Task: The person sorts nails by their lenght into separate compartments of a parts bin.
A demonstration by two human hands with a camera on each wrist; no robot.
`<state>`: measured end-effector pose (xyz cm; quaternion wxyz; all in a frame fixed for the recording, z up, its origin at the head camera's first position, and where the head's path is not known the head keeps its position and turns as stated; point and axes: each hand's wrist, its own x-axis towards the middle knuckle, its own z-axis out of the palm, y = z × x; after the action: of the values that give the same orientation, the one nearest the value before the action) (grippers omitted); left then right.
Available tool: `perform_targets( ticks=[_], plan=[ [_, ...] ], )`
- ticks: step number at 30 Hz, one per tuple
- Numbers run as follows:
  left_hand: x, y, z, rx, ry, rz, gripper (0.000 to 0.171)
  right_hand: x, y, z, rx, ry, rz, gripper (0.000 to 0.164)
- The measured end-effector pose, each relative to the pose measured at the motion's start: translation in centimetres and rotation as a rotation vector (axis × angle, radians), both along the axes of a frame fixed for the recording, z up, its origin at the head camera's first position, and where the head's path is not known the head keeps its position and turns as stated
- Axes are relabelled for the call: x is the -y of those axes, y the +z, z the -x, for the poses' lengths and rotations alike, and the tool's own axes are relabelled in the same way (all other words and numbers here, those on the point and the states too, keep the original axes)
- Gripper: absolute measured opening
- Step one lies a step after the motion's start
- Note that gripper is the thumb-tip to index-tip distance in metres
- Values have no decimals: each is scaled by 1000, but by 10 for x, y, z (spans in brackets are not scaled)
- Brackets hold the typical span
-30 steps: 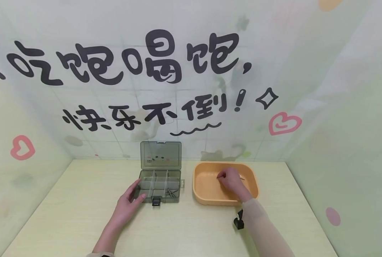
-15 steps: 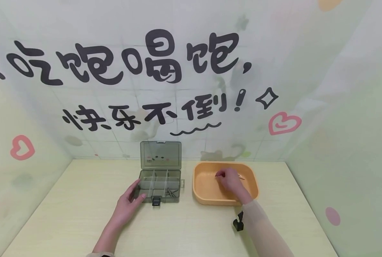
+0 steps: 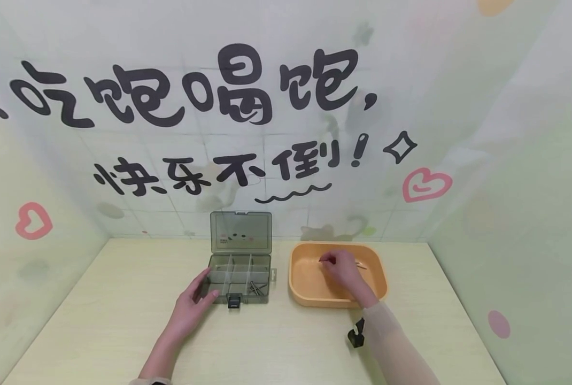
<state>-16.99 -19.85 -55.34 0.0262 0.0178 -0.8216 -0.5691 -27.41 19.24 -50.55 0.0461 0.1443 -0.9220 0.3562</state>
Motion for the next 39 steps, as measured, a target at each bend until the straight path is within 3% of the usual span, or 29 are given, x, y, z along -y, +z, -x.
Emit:
perform_targets(
  ticks=[20, 30, 39],
  plan=[
    [0, 1, -1, -7, -3, -2, 69, 22, 8, -13, 19, 22, 110, 7],
    [2, 1, 2, -15, -7, 1, 70, 53, 17, -23, 20, 65, 193, 8],
    [1, 1, 0, -4, -9, -2, 72, 84, 20, -34, 10, 143, 195, 11]
  ],
)
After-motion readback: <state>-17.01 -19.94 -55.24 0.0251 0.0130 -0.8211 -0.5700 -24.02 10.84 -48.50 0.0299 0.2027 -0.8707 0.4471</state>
